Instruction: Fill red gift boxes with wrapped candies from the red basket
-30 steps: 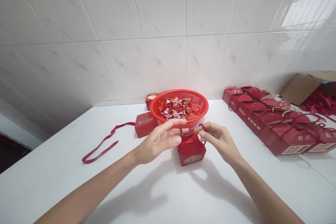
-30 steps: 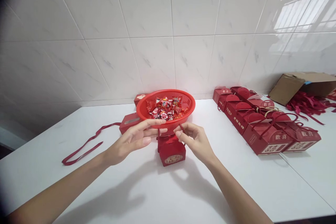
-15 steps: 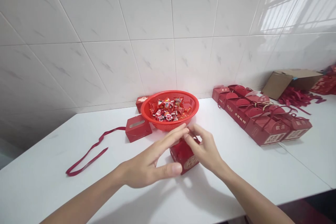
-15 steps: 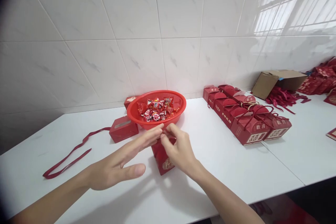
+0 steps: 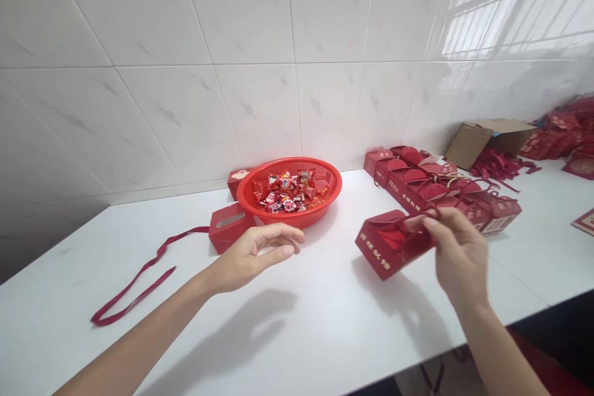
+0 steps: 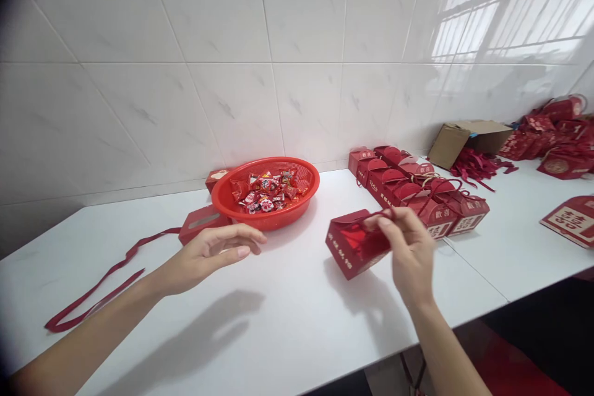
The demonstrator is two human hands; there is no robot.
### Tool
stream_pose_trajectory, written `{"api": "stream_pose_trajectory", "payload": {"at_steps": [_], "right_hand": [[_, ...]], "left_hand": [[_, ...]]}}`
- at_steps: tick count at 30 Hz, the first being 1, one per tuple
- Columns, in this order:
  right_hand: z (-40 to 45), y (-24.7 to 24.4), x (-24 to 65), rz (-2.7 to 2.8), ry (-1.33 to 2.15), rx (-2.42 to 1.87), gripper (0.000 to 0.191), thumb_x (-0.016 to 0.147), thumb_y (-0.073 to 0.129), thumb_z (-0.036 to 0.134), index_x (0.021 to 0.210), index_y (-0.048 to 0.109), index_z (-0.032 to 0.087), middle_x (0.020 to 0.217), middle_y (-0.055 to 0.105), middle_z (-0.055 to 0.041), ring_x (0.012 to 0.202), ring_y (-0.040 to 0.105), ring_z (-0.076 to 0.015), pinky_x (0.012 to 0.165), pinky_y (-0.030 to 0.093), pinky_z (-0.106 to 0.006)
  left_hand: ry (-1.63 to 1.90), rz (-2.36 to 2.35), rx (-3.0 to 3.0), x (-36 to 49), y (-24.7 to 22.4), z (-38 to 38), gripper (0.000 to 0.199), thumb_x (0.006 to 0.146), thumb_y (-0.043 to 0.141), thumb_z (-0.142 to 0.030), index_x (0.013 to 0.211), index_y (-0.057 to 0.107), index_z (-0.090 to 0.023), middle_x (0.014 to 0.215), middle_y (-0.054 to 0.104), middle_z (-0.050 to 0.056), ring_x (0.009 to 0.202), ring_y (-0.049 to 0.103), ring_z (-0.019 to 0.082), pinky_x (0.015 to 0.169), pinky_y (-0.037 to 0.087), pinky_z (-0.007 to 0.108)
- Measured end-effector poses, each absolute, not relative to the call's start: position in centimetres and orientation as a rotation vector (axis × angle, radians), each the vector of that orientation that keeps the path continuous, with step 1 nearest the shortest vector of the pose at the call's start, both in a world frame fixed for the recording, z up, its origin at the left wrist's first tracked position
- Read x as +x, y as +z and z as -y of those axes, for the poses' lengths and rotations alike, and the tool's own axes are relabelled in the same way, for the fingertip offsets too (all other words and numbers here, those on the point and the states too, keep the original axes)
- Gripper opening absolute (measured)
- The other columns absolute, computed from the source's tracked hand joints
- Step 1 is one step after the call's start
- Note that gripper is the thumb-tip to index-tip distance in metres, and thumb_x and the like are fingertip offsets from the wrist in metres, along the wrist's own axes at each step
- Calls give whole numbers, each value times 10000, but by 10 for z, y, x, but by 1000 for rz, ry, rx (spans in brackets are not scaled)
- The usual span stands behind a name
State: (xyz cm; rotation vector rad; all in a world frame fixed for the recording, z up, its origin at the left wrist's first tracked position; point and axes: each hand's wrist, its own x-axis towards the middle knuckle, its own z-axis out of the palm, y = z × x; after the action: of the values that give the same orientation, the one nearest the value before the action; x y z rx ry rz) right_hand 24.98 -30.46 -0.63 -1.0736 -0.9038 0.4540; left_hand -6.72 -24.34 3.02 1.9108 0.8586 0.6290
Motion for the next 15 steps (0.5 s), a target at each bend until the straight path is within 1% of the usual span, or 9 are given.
{"api": "stream_pose_trajectory", "payload": {"at_steps": [1, 3, 6, 7, 8, 10, 13, 15], "right_hand": [[310, -6, 265, 820, 388, -1057, 168, 716, 737, 310, 804, 628, 218, 697, 727, -16, 659, 678, -190, 680, 526, -333], [319, -2, 299, 657, 257, -1002, 186, 623, 756, 284, 739, 629, 213, 616, 683, -11, 555, 628, -183, 591, 492, -349], [330, 5, 355, 471, -9, -945, 215, 454, 791, 267, 541, 599, 225, 494, 527, 19, 438, 520, -162, 485, 418, -373], [333, 6, 373, 396, -110, -936, 215, 447, 784, 257, 473, 573, 230, 480, 495, 16, 428, 496, -153, 468, 384, -366], [336, 6, 391, 334, -167, -944, 242, 468, 772, 234, 416, 535, 233, 478, 483, 8, 437, 488, -148, 468, 365, -360], [337, 5, 421, 241, -210, -977, 288, 534, 733, 179, 363, 506, 226, 474, 463, -1, 445, 464, -130, 469, 337, -347], [330, 2, 453, 170, -182, -1087, 395, 608, 673, 82, 317, 440, 212, 454, 425, 9, 427, 418, -99, 468, 317, -337], [320, -1, 465, 168, -192, -1164, 442, 650, 617, 30, 317, 394, 215, 439, 390, 30, 411, 396, -87, 474, 328, -332]], "left_hand": [[591, -855, 1949, -68, 31, 243, 259, 922, 617, -399, 1077, 726, -223, 1091, 738, 69, 1003, 695, 229, 911, 574, 367], [529, -851, 2021, -69, 32, 243, 238, 929, 601, -391, 1043, 744, -238, 1043, 748, 52, 986, 697, 219, 901, 572, 348], [460, -867, 2102, -70, 33, 242, 236, 930, 589, -400, 1027, 759, -268, 1044, 752, 31, 984, 697, 212, 891, 570, 326], [436, -879, 2122, -70, 32, 241, 238, 932, 585, -405, 1028, 761, -276, 1053, 751, 28, 988, 695, 212, 889, 569, 321], [413, -892, 2139, -70, 32, 241, 243, 935, 579, -411, 1028, 762, -281, 1059, 751, 26, 992, 694, 213, 886, 569, 318], [376, -923, 2164, -71, 31, 240, 254, 941, 567, -423, 1033, 763, -289, 1068, 751, 28, 1006, 690, 221, 875, 569, 313], [352, -942, 2176, -71, 30, 238, 261, 944, 559, -433, 1036, 765, -302, 1065, 753, 24, 1013, 688, 224, 870, 566, 305], [356, -939, 2173, -71, 30, 238, 252, 941, 565, -428, 1034, 767, -308, 1065, 754, 21, 1010, 688, 221, 879, 562, 302]]}}
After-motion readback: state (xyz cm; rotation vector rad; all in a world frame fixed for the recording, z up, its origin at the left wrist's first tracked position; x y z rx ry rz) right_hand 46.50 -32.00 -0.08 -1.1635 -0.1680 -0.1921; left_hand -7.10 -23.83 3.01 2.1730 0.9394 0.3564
